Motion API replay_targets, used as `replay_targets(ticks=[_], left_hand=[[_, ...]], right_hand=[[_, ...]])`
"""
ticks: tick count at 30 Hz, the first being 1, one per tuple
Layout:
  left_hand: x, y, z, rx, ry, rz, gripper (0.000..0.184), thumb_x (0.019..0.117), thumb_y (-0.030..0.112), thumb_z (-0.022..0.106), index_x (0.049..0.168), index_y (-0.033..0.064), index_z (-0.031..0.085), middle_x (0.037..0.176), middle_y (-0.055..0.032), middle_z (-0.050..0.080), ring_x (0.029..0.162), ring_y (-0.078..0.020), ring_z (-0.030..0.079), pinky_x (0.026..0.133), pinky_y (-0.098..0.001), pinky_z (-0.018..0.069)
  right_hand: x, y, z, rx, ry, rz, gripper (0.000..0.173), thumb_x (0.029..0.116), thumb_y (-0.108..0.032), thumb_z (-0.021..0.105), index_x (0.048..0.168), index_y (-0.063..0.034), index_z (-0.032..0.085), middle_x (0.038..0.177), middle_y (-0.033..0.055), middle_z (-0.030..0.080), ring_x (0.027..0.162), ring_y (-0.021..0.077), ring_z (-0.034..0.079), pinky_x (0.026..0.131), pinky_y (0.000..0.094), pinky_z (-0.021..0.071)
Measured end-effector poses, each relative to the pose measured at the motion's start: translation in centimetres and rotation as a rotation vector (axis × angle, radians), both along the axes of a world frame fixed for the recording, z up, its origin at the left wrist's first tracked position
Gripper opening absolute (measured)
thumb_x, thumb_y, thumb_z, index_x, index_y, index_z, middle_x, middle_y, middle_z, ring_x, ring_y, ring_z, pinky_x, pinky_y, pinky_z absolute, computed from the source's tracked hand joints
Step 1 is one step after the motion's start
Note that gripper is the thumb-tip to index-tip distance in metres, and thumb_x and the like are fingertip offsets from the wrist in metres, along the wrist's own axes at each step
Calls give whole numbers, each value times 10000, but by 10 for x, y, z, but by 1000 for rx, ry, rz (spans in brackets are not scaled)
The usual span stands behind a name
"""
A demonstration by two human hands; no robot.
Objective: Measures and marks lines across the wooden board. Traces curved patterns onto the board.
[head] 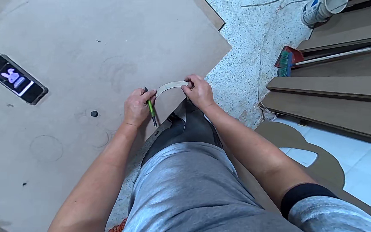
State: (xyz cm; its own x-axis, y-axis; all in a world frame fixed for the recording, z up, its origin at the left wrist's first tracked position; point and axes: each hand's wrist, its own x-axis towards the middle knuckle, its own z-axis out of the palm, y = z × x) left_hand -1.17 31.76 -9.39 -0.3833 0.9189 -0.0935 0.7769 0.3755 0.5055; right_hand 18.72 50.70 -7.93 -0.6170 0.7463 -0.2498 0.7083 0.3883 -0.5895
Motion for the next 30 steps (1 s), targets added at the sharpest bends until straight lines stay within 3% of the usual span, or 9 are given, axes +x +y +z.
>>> replay_targets(ticks=[4, 9, 12, 14, 17, 20, 24, 27, 30], left_hand=[[2, -2, 10, 2, -46, 66, 312, 1033, 348, 622, 1280, 182, 718, 1072, -175, 696, 978, -347, 695, 836, -538, 571], [44, -6, 49, 170, -155, 59, 280, 1024, 279, 637, 1199, 82, 732, 1030, -157, 708, 923, -282, 704, 807, -466, 594], [77, -3, 62, 77, -468, -62, 233, 1016, 281, 639, 1169, 142, 748, 1069, -35, 720, 951, -136, 701, 862, -387, 612], [92, -2, 62, 0, -661, -101, 186, 995, 274, 683, 1112, 151, 757, 1052, 5, 725, 936, -90, 694, 864, -350, 608], [100, -2, 57, -48, -778, -120, 114, 958, 226, 720, 988, 121, 755, 959, 8, 714, 871, -81, 679, 817, -322, 592], [97, -4, 58, -112, -815, -85, 166, 923, 265, 786, 1051, 161, 770, 974, 37, 740, 842, -55, 689, 794, -302, 604], [94, 0, 67, -277, -823, -41, 190, 892, 303, 823, 1019, 186, 742, 805, 62, 711, 685, -56, 648, 665, -306, 571], [88, 5, 69, -316, -946, -217, 221, 872, 247, 836, 1015, 143, 705, 828, 32, 695, 732, -81, 651, 704, -322, 573], [82, 12, 68, -287, -1031, -413, 116, 887, 159, 795, 936, 130, 695, 850, 24, 672, 768, -84, 634, 718, -300, 561]], right_hand=[[19, -6, 4, -92, 195, -111, 398, 943, -370, 734, 1258, -136, 667, 935, 7, 698, 845, 147, 677, 776, 397, 592], [57, -42, 29, -497, 325, -184, 398, 1046, -343, 585, 1352, -88, 599, 997, 36, 731, 869, 151, 713, 793, 414, 622], [63, -65, 36, -642, 338, -21, 492, 1075, -393, 496, 1447, -72, 525, 1022, 57, 742, 899, 159, 714, 839, 430, 606], [61, -75, 41, -655, 305, 73, 570, 1077, -474, 453, 1486, -79, 493, 1051, 59, 743, 932, 156, 716, 869, 431, 601], [57, -80, 39, -630, 264, 131, 603, 1072, -526, 429, 1494, -100, 488, 1000, 69, 726, 869, 177, 709, 812, 454, 604], [56, -78, 37, -614, 249, 146, 600, 1075, -525, 420, 1491, -98, 492, 1013, 58, 742, 899, 164, 720, 834, 442, 604], [55, -73, 37, -658, 227, 131, 602, 1072, -539, 431, 1490, -111, 496, 936, 46, 730, 832, 155, 707, 806, 424, 602], [55, -71, 42, -707, 191, 202, 592, 1068, -541, 443, 1492, -132, 497, 922, 45, 729, 788, 158, 706, 776, 426, 610], [61, -76, 38, -693, 183, 225, 621, 1041, -609, 446, 1448, -151, 550, 924, 56, 727, 818, 172, 708, 786, 456, 602]])
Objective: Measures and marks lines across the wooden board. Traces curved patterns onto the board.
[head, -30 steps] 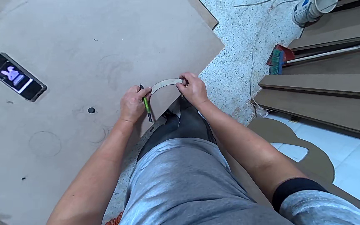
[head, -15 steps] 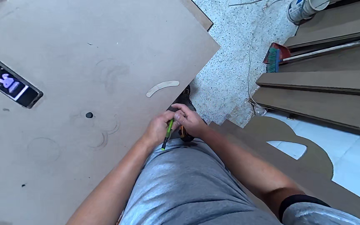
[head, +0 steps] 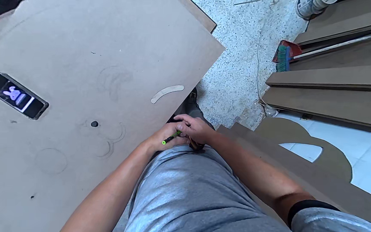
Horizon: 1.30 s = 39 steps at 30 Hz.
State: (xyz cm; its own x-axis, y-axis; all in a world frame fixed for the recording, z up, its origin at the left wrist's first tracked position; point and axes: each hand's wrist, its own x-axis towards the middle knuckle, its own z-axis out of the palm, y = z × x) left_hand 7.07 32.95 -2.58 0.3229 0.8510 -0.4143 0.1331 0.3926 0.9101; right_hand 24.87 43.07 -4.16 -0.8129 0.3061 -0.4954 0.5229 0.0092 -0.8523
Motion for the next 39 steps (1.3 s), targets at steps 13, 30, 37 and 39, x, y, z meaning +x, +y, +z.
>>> replay_targets(ticks=[13, 30, 37, 39], left_hand=[[-27, 37, -25, 313, 943, 225, 345, 992, 244, 614, 1296, 87, 656, 1266, -182, 660, 1193, -371, 634, 984, -566, 522], [-29, 5, -60, 349, 1025, 82, 485, 1057, 356, 505, 1455, 81, 543, 1659, -138, 350, 1558, -300, 288, 1270, -521, 235], [-33, 4, -59, 340, 1001, 61, 482, 1065, 387, 509, 1438, 85, 555, 1664, -130, 343, 1563, -294, 276, 1274, -517, 230], [-34, 4, -58, 334, 996, 56, 486, 1065, 400, 507, 1437, 91, 555, 1668, -123, 337, 1565, -287, 272, 1275, -516, 226]], right_hand=[[20, 74, -33, 169, -159, -326, 251, 1079, -298, 529, 1145, -167, 733, 855, -27, 736, 766, 113, 686, 741, 407, 581], [7, 72, -45, 244, -196, -235, 304, 1083, -315, 481, 1257, -257, 723, 800, -31, 711, 710, 112, 668, 706, 398, 569], [6, 79, -43, 244, -180, -157, 346, 1092, -287, 455, 1358, -237, 670, 845, 3, 726, 745, 137, 685, 738, 413, 578], [6, 79, -43, 237, -178, -155, 346, 1092, -282, 452, 1356, -234, 672, 849, 5, 726, 744, 138, 683, 740, 410, 577]])
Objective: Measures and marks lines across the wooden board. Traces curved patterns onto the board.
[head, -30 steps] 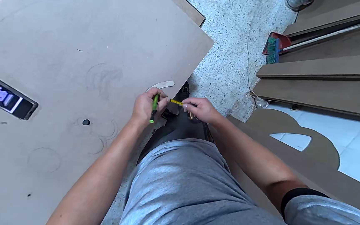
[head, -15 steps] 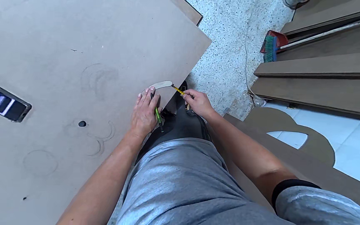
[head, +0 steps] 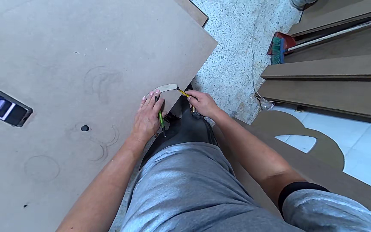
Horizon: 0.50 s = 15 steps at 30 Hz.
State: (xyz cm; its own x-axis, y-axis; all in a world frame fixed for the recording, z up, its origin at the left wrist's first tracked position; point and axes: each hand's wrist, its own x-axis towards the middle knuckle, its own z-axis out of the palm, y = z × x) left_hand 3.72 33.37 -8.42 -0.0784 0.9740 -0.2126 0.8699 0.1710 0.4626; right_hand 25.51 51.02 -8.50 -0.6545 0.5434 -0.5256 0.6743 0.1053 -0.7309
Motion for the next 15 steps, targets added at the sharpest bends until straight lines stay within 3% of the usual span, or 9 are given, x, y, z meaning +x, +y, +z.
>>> replay_targets(ticks=[6, 15], left_hand=[[-3, 2, 4, -29, -23, -14, 467, 1046, 367, 571, 1424, 93, 570, 1666, -119, 344, 1564, -285, 274, 1275, -520, 232], [-6, 2, 5, -33, -18, -32, 464, 1049, 378, 565, 1425, 106, 570, 1668, -107, 343, 1567, -277, 267, 1275, -515, 231]], right_hand=[[0, 1, 1, -12, -12, 7, 358, 1090, -276, 447, 1376, -243, 659, 862, 16, 732, 762, 155, 694, 754, 441, 584], [1, -1, 1, -20, -1, -5, 354, 1084, -266, 454, 1367, -253, 667, 843, 18, 720, 752, 156, 682, 741, 439, 574]])
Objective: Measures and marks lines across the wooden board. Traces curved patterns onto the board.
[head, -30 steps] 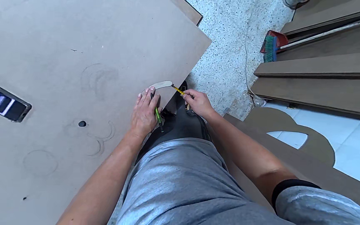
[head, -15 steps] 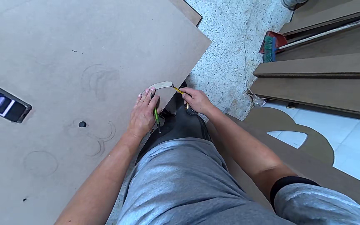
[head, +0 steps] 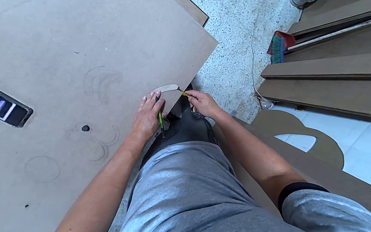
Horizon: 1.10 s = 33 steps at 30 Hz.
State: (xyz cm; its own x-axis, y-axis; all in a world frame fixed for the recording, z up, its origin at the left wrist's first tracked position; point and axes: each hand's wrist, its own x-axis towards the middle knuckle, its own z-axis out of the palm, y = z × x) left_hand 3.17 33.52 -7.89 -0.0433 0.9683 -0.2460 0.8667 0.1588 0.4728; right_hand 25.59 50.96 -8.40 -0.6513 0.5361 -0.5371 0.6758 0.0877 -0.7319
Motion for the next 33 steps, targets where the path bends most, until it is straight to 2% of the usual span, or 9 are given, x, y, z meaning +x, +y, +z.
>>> replay_targets(ticks=[16, 29, 31, 33], left_hand=[[-2, -1, -3, 1, -23, 5, 453, 1042, 366, 581, 1419, 116, 578, 1677, -91, 329, 1576, -256, 244, 1283, -500, 217], [-1, 1, 1, -14, -24, 4, 440, 1028, 341, 617, 1390, 93, 592, 1670, -111, 336, 1566, -274, 271, 1274, -514, 238], [-1, 2, 1, -18, -22, 2, 435, 1027, 339, 619, 1383, 91, 594, 1670, -111, 336, 1567, -277, 266, 1275, -508, 237], [-2, 1, 1, -19, -27, 0, 424, 1029, 340, 616, 1367, 85, 598, 1671, -113, 334, 1569, -274, 261, 1276, -499, 233]], right_hand=[[-1, 1, 1, -15, -10, 3, 356, 1090, -250, 447, 1375, -253, 661, 844, 2, 717, 761, 140, 679, 753, 419, 573], [0, 4, 7, -21, -31, 25, 358, 1084, -267, 462, 1385, -251, 656, 854, 4, 724, 756, 145, 682, 748, 423, 578], [-1, 8, 14, 21, -13, 15, 332, 1071, -287, 488, 1324, -241, 697, 841, -6, 726, 725, 131, 679, 712, 410, 580], [-8, 18, 20, 100, 15, -8, 286, 1058, -329, 528, 1190, -212, 754, 822, -15, 721, 722, 121, 680, 706, 407, 585]])
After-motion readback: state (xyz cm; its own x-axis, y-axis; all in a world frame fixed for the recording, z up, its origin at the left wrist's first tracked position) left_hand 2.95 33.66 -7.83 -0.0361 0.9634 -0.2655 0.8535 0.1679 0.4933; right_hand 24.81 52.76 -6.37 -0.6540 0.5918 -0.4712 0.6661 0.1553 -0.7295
